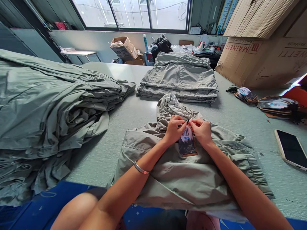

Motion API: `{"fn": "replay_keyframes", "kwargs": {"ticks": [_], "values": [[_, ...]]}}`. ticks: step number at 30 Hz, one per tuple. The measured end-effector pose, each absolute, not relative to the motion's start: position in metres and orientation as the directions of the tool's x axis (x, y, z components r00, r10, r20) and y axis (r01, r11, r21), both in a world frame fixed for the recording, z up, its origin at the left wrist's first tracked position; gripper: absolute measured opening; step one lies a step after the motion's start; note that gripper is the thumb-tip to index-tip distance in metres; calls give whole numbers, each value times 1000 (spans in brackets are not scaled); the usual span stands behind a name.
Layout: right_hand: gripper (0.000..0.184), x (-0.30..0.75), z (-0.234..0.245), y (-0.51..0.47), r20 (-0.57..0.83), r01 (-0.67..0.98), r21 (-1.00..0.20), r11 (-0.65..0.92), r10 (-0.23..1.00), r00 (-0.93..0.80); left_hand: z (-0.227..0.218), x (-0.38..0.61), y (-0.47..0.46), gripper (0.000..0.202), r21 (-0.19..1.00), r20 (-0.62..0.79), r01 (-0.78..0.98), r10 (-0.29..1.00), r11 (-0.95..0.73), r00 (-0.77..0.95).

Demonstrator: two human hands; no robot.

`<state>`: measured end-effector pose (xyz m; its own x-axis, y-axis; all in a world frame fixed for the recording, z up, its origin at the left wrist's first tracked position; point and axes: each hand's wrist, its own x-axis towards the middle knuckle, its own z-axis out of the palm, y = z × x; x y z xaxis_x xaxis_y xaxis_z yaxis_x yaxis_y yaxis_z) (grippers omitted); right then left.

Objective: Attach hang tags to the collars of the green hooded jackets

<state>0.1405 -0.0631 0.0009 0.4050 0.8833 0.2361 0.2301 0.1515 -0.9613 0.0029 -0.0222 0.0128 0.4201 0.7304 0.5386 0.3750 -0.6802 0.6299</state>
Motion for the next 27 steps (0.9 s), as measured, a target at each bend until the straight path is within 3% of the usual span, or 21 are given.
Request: {"fn": "replay_keyframes", "kwargs": {"ticks": [7,14,22,27], "values": [[22,139,2,-65,299,291,-937,192,873,386,12,3,-23,24,604,575,365,704,-709,416],[25,140,4,-63,161,135,-984,119,917,366,10,2,-22,24,547,612,370,661,-751,435],[23,140,9,-66,159,128,-985,119,911,381,14,0,-24,26,477,615,406,626,-780,480],[24,136,11,-67,88,-13,-995,102,909,408,18,-1,-26,27,392,616,441,586,-808,527]]}}
